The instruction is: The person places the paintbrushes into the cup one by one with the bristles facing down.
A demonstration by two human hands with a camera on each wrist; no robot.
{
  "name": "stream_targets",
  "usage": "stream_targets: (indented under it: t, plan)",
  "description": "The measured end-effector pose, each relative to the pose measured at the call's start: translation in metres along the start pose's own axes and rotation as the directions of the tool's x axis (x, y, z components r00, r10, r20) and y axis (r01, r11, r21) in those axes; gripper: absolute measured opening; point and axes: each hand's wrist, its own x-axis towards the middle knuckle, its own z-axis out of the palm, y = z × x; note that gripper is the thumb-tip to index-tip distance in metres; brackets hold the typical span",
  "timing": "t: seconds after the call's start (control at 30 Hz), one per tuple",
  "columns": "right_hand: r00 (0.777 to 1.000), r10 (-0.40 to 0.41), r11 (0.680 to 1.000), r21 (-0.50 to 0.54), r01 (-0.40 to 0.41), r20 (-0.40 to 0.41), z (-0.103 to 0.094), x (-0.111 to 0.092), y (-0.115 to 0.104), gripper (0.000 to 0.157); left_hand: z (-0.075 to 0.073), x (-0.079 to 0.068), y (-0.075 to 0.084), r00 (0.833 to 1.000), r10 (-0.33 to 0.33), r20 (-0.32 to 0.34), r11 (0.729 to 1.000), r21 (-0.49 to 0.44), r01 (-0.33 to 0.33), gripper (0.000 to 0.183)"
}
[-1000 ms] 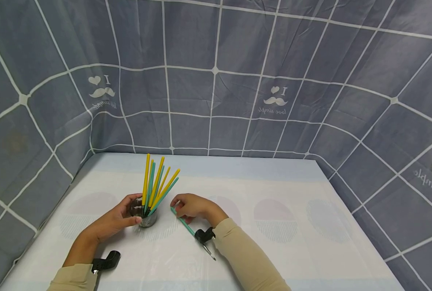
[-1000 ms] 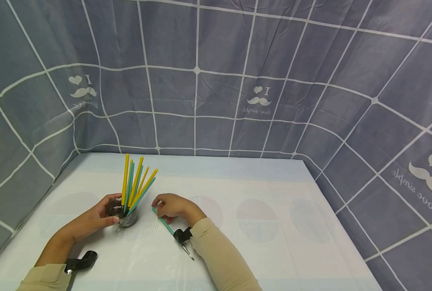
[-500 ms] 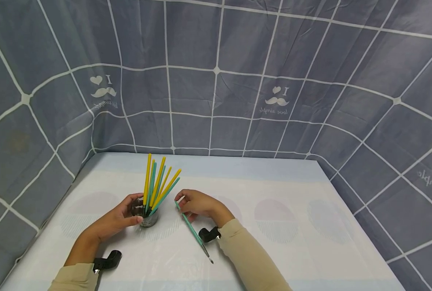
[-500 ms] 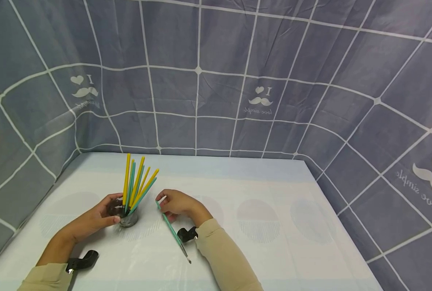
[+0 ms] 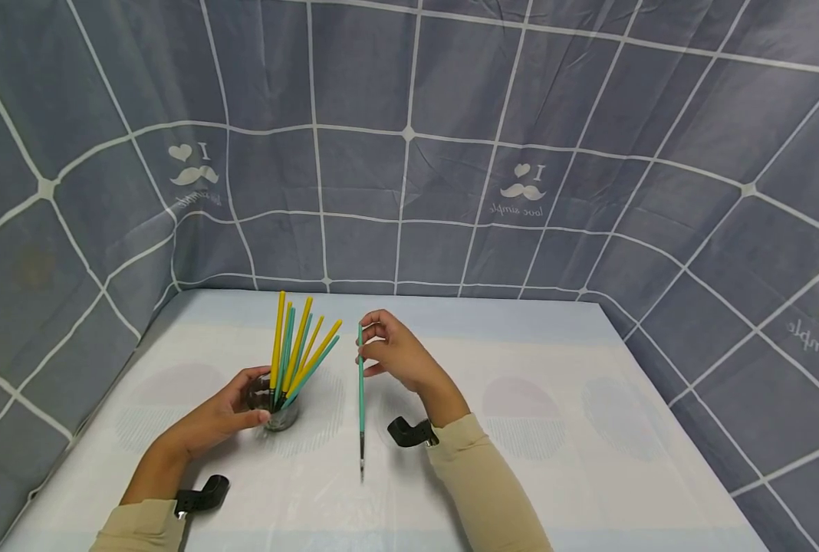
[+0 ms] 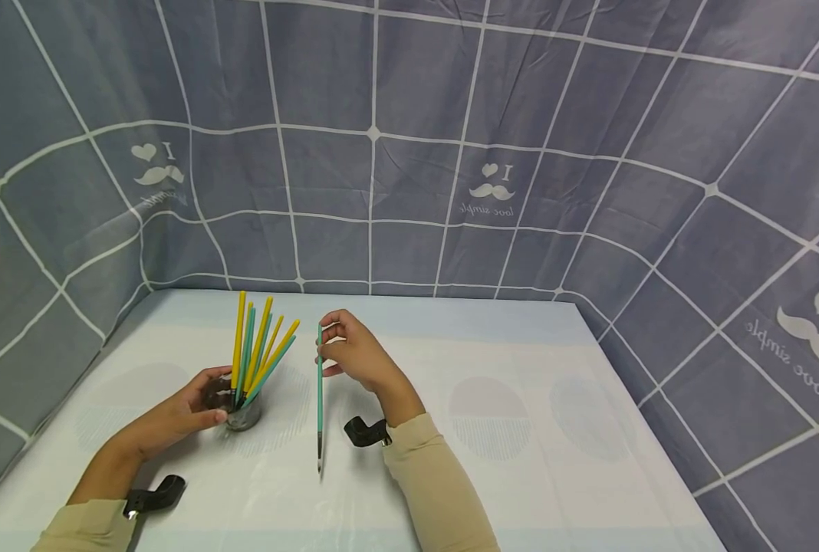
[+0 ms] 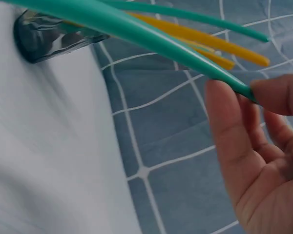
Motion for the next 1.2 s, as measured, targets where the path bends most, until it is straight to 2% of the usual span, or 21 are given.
stream_targets:
  t: [0.1, 0.23, 0.33, 0.47, 0.67, 0.8, 0.93, 1.2]
  plan:
    - [0.992, -0.108, 0.992, 0.064, 0.112, -0.072, 0.0, -0.005, -0.011, 0.033, 0.0, 0.0, 0.0, 1.0, -0.001, 0.001, 1.0, 0.0, 0.001, 0.07]
    - [0.958, -0.227, 0.954, 0.157, 0.254, -0.175, 0.002, -0.009, -0.022, 0.029, 0.0, -0.001, 0.001, 1.0, -0.008, -0.001, 1.0, 0.007, 0.008, 0.07]
    - [0.929, -0.277, 0.92, 0.21, 0.33, -0.245, 0.005, -0.012, -0.026, 0.03, 0.0, -0.001, 0.001, 1.0, -0.008, -0.003, 1.0, 0.013, 0.008, 0.07]
    - [0.893, -0.302, 0.886, 0.248, 0.392, -0.334, 0.014, -0.012, -0.03, 0.031, -0.001, -0.002, 0.0, 1.0, -0.004, -0.002, 1.0, 0.014, 0.004, 0.07]
    - [0.856, -0.312, 0.856, 0.269, 0.441, -0.411, 0.031, -0.009, -0.027, 0.03, -0.001, -0.001, 0.0, 1.0, 0.0, 0.004, 1.0, 0.007, 0.0, 0.069]
    - [0.836, -0.334, 0.859, 0.225, 0.46, -0.436, 0.043, -0.008, -0.022, 0.03, -0.001, -0.001, 0.0, 1.0, 0.003, 0.007, 1.0, 0.001, -0.003, 0.069]
    - [0.831, -0.348, 0.874, 0.172, 0.455, -0.433, 0.054, -0.007, -0.014, 0.026, -0.001, -0.001, 0.0, 1.0, 0.008, 0.007, 1.0, -0.001, -0.008, 0.069]
    - [0.814, -0.344, 0.873, 0.16, 0.461, -0.469, 0.066, -0.005, -0.005, 0.025, -0.001, -0.001, 0.001, 1.0, 0.007, 0.009, 1.0, -0.003, -0.007, 0.069]
